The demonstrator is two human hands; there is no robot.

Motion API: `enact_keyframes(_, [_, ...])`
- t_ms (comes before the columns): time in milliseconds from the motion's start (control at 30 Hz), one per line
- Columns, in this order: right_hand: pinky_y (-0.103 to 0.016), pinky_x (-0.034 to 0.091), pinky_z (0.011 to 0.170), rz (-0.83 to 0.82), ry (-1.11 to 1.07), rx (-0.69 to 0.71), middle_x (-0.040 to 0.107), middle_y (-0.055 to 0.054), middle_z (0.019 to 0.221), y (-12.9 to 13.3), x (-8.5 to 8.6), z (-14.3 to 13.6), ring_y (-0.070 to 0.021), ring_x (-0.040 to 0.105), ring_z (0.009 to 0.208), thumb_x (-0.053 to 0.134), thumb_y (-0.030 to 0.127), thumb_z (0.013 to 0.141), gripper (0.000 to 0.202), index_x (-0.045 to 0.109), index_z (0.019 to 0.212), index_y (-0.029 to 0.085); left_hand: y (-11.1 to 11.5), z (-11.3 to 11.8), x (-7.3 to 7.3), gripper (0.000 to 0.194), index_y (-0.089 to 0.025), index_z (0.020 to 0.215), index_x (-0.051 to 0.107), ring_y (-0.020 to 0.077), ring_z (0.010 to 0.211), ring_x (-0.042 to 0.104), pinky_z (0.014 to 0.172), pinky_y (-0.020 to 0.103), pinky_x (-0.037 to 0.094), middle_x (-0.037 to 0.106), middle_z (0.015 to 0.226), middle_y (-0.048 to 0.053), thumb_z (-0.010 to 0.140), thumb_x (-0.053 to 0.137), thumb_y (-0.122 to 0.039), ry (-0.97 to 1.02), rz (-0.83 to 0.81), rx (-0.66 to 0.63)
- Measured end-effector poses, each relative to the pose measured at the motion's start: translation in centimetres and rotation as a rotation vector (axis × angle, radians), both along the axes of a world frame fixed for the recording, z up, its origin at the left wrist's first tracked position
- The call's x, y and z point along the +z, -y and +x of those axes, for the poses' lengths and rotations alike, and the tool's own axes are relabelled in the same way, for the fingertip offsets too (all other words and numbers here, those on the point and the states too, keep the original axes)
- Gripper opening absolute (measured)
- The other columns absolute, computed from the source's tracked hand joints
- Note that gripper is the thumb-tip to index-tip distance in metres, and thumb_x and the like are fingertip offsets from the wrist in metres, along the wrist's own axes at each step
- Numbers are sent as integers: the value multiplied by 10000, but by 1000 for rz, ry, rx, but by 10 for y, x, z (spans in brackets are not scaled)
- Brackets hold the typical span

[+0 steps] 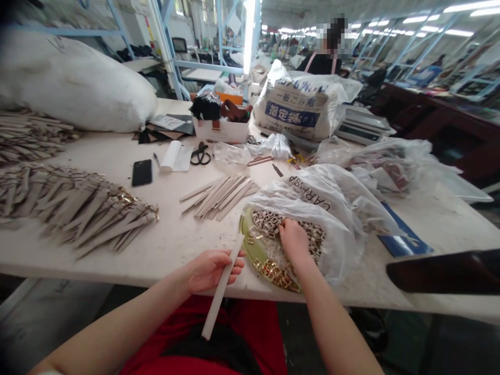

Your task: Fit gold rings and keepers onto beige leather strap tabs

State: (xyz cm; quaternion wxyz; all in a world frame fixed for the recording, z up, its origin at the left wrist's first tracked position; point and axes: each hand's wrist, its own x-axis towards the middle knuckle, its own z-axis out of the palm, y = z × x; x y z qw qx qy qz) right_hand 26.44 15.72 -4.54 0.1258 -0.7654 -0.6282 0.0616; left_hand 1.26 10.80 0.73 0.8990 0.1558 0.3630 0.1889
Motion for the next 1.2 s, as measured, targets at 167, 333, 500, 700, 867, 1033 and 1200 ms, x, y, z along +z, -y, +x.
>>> enact_keyframes(167, [-265,339,592,-60,5,35,603,-69,770,-1,-2,2,-177,540,684,501,241,743,111,581,747,164,7,-5,0,280,-99,975,503,112,662,603,584,219,507,597,832,75,699,493,-53,14,-39,24])
enact_keyframes(333, [-254,352,632,9,-45,48,559,-38,725,8,-1,8,-167,513,705,512,277,695,113,538,690,168,9,-2,-1,273,-102,972,515,109,645,609,582,209,510,616,809,75,702,508,-59,-4,-20,21])
enact_keyframes(500, [-254,322,570,13,-82,29,506,-10,640,28,-7,6,-150,463,605,503,297,684,125,487,641,181,12,0,-3,278,-101,966,514,108,626,604,568,205,496,622,802,78,689,494,-72,-42,44,-15])
enact_keyframes(700, [-271,325,582,8,-131,44,527,-20,642,41,-2,5,-161,473,617,489,342,729,189,514,644,176,17,2,-9,265,-136,970,506,81,595,583,545,179,450,630,787,48,707,470,-144,-190,220,-94])
enact_keyframes(867, [-295,375,609,45,-519,1,571,-26,641,58,10,-10,-164,498,609,526,448,746,292,575,721,162,23,3,-10,155,-152,848,482,63,505,518,497,181,383,612,731,16,751,436,-263,-242,403,-172])
enact_keyframes(1033, [-273,458,598,-47,-1295,-151,587,10,701,80,19,-50,-123,539,589,694,456,623,405,570,898,184,24,4,-9,267,-151,754,519,66,473,378,485,186,322,426,543,-54,807,383,-375,-410,711,-169])
enact_keyframes(1200, [-253,492,616,-150,-1707,-261,621,14,744,93,28,-78,-95,558,590,741,398,591,351,619,858,205,20,3,-6,296,-147,831,579,121,670,469,606,211,355,543,693,-4,827,376,-361,-596,974,-132])
